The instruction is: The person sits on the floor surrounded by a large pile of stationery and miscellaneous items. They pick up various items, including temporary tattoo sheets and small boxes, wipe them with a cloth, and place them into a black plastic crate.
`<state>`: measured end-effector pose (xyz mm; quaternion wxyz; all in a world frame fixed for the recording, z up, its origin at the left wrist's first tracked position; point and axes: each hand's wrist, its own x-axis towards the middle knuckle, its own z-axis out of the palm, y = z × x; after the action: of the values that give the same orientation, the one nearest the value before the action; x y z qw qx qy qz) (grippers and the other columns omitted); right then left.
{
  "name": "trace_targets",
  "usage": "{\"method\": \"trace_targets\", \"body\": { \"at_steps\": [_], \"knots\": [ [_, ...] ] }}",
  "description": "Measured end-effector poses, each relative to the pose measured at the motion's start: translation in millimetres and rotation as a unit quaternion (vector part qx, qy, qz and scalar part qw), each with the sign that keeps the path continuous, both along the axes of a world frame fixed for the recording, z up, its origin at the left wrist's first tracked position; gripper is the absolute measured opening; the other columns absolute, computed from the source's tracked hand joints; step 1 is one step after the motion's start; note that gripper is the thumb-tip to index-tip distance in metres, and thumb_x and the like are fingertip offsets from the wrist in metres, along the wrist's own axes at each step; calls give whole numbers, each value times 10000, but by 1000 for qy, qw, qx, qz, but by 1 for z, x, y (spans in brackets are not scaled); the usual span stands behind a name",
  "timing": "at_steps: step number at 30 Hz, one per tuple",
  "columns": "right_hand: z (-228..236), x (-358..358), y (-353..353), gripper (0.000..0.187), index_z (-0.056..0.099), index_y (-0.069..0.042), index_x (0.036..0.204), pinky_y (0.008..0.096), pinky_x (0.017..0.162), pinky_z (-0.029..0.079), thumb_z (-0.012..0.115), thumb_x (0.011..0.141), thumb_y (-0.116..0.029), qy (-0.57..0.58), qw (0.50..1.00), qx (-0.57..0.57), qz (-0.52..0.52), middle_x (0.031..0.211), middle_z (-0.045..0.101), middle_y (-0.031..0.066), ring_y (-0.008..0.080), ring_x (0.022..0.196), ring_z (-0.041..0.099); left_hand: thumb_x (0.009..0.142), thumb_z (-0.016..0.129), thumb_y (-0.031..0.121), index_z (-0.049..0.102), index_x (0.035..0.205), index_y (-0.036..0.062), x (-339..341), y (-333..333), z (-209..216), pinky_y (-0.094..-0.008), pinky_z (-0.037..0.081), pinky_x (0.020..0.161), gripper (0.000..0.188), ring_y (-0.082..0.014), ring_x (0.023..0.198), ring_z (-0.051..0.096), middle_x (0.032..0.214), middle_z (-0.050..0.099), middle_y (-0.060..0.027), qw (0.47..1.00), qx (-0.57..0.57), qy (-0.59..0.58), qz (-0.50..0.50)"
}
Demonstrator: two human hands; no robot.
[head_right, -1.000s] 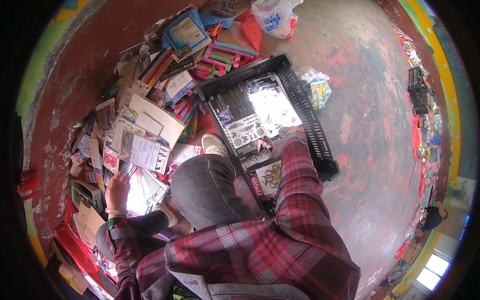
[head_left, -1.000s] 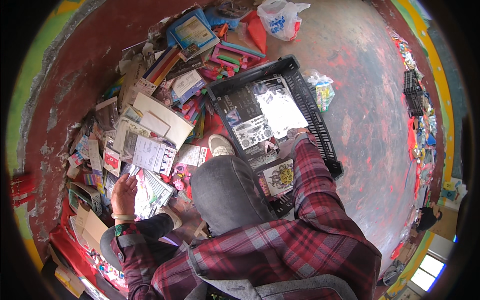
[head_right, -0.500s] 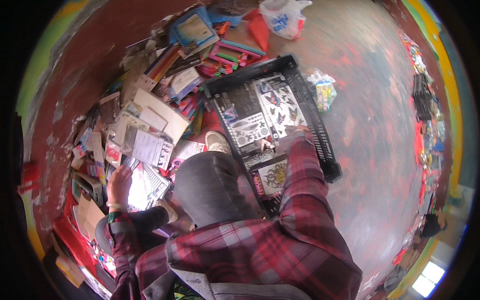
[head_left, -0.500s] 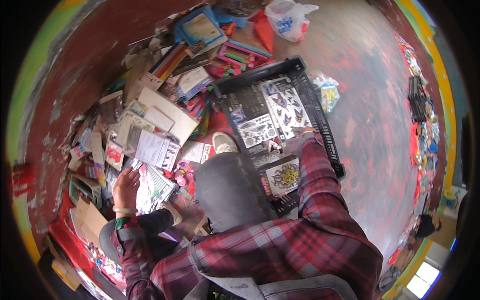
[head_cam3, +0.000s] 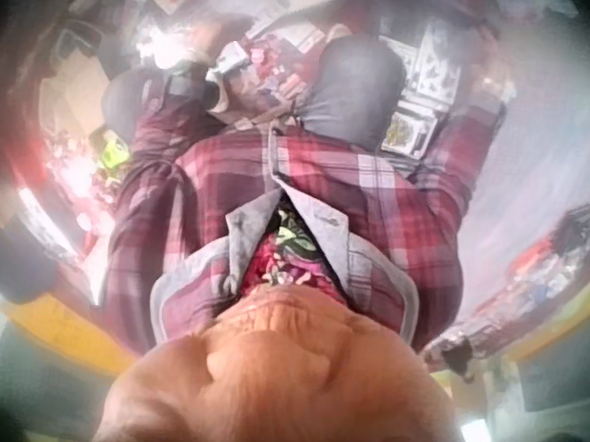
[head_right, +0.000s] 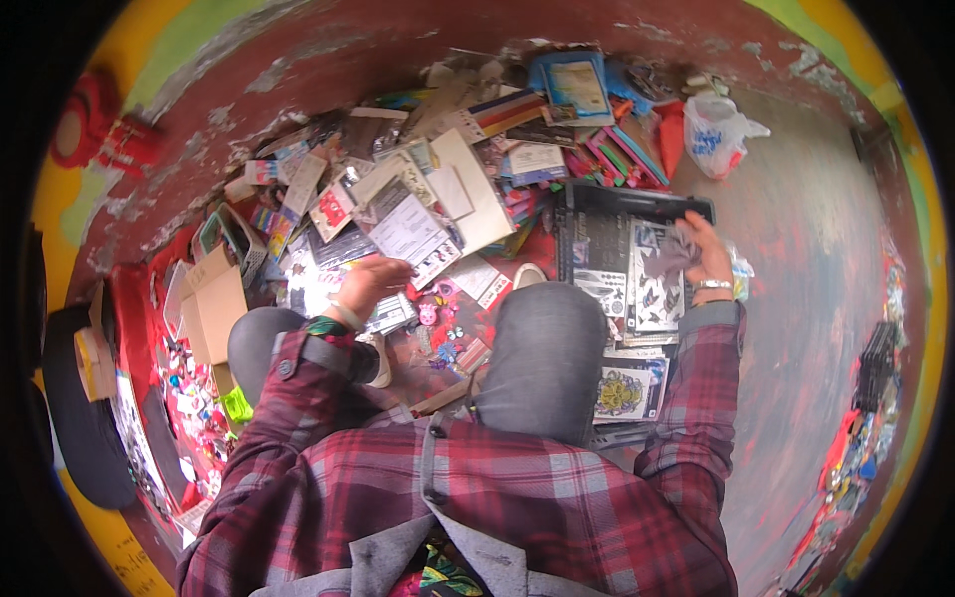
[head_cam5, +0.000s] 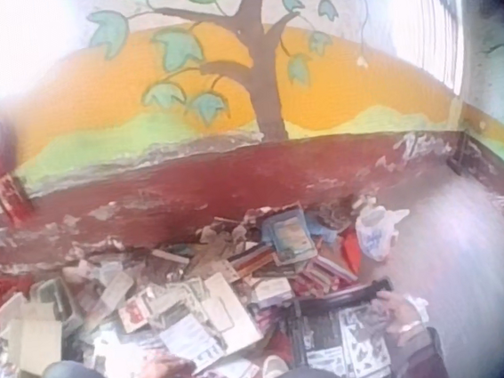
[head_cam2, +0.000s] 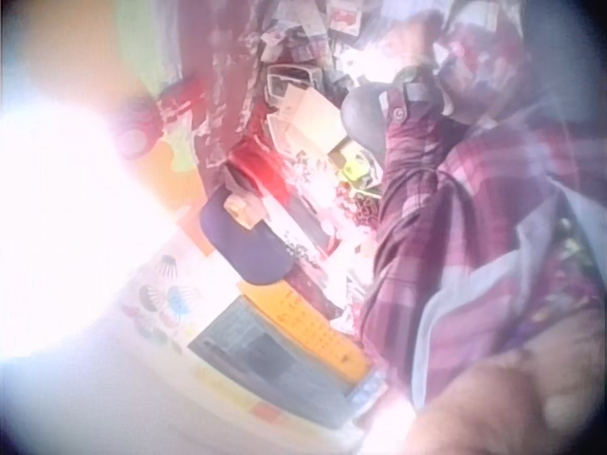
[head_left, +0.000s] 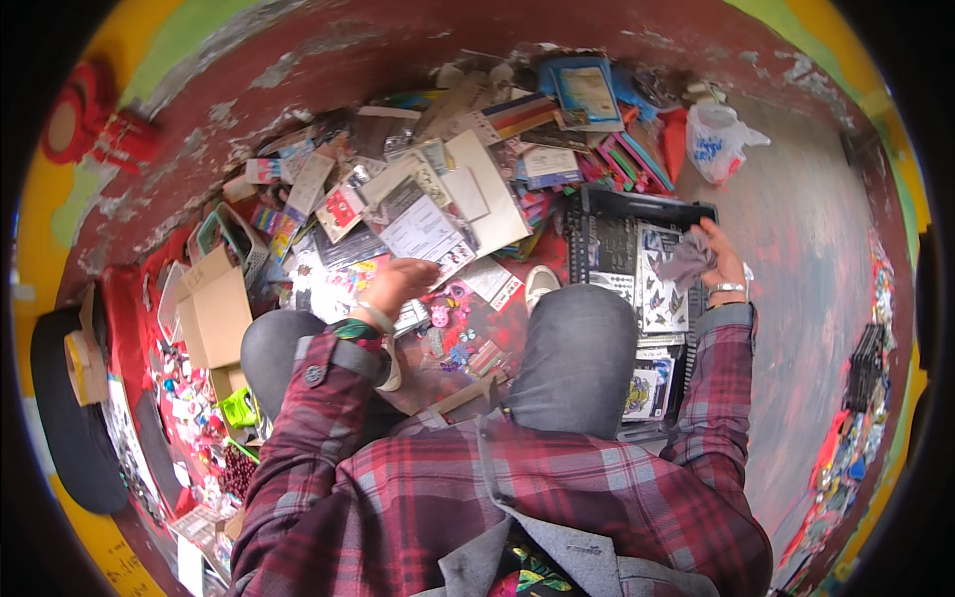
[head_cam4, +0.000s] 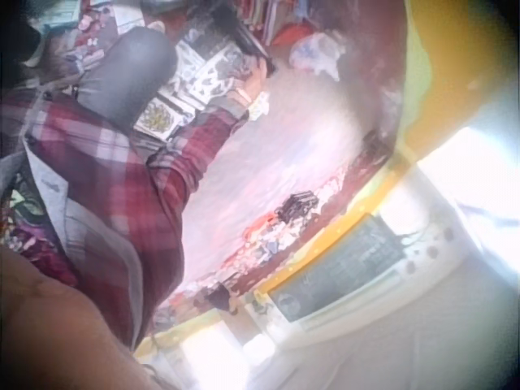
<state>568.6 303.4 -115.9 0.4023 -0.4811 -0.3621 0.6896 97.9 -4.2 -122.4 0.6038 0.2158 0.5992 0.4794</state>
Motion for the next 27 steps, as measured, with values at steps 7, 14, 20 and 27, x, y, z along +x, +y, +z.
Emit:
{"method": "trace_targets", "body": {
  "at_steps": [7,14,20,27],
  "knots": [
    [157,-248,-103,441,493,4,1157,368,914,449,460,720,50,196,952,64,228,1088,561,132,242,1023,549,857,522,511,284,1371,76,37,-6,40,-424,376,970,714,-325,1191,424,1324,384,-188,951,67,-298,48],
    [79,-346,-225,389,479,-6,1186,313,944,388,550,812,-87,-65,871,302,381,1138,527,137,252,1099,498,921,494,278,492,1180,34,18,-17,48,-414,392,968,356,-233,1131,495,1170,543,-106,860,236,-421,164],
    [51,-348,-232,350,559,-44,1078,297,805,461,550,729,-20,-220,858,281,370,965,613,134,222,915,594,923,466,330,495,1154,95,23,-17,40,-371,347,988,330,-230,1126,469,1161,525,-82,846,219,-459,158],
    [54,-340,-166,307,571,-4,1007,224,564,465,482,718,53,-160,933,100,308,854,602,56,102,664,559,878,527,295,534,1150,62,-43,20,-64,-366,397,887,359,-196,992,527,1060,564,-81,935,31,-196,296]
  ]
}}
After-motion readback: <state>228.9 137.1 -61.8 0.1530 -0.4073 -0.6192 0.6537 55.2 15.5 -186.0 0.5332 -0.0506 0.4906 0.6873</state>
